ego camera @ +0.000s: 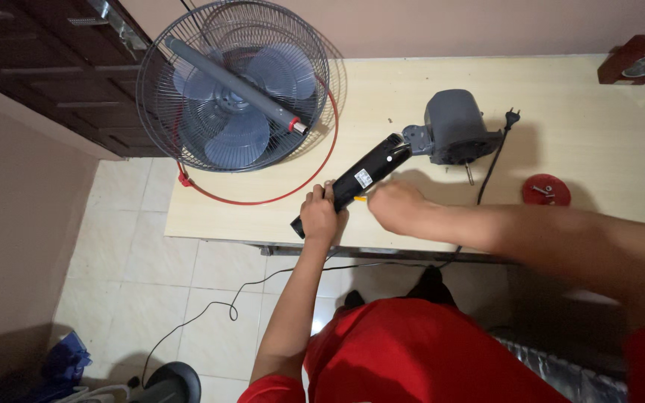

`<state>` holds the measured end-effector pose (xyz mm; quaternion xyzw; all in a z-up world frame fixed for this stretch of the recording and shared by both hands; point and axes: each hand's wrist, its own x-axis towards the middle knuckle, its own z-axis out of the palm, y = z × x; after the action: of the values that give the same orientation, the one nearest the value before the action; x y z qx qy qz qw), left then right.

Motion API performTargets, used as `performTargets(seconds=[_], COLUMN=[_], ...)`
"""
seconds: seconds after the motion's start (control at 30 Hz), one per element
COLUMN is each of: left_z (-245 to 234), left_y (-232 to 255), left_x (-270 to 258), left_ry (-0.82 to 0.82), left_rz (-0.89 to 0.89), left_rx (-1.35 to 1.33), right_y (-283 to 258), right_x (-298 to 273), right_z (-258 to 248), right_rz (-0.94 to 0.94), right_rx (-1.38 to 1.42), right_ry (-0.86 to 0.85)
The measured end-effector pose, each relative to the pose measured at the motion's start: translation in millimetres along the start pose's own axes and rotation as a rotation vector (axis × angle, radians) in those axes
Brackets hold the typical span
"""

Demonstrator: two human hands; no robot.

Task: The person uses a yellow screwdriver to tighten screws on the black motor housing of a standing fan. They then pick up the fan's metal pole and extend its telescoping sections.

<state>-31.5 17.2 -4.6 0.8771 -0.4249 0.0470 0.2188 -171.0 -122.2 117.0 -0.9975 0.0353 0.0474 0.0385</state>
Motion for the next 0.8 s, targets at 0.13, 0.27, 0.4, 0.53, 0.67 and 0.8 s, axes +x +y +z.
performTargets(seconds=[0.13,0.27,0.4,0.53,0.67,0.8], left_z=[3.9,3.2,0.2,-0.7,0.6,1.2], left_y=[-1.2,-1.7,-1.3,-1.3,-1.0,-1.5], left_x=[-0.5,0.7,2.0,2.9,3.5,3.9], left_ry=[0.007,-0.039,-0.061,-0.073,-0.069,-0.057], left_rz=[-0.001,-0.012,-0.019,-0.023,-0.021,-0.01], left_rx=[0.022,0.024,0.026,0.02,0.019,0.024], right_y=[-1.7,-4.2,-4.8,-3.6,-1.8,0.2], right_x=[11.6,2.5,-8.3,-9.8,-0.1,10.7], right_z=[-8.5,-4.4,3.0,5.5,-4.0,-19.8], right_rz=[0.588,0.221,-0.175,-0.37,0.094,0.514], right_rx=[0.468,0.191,-0.035,-0.384,0.04,0.353], right_ry=[-0.196,0.04,0.118,0.125,0.028,-0.085])
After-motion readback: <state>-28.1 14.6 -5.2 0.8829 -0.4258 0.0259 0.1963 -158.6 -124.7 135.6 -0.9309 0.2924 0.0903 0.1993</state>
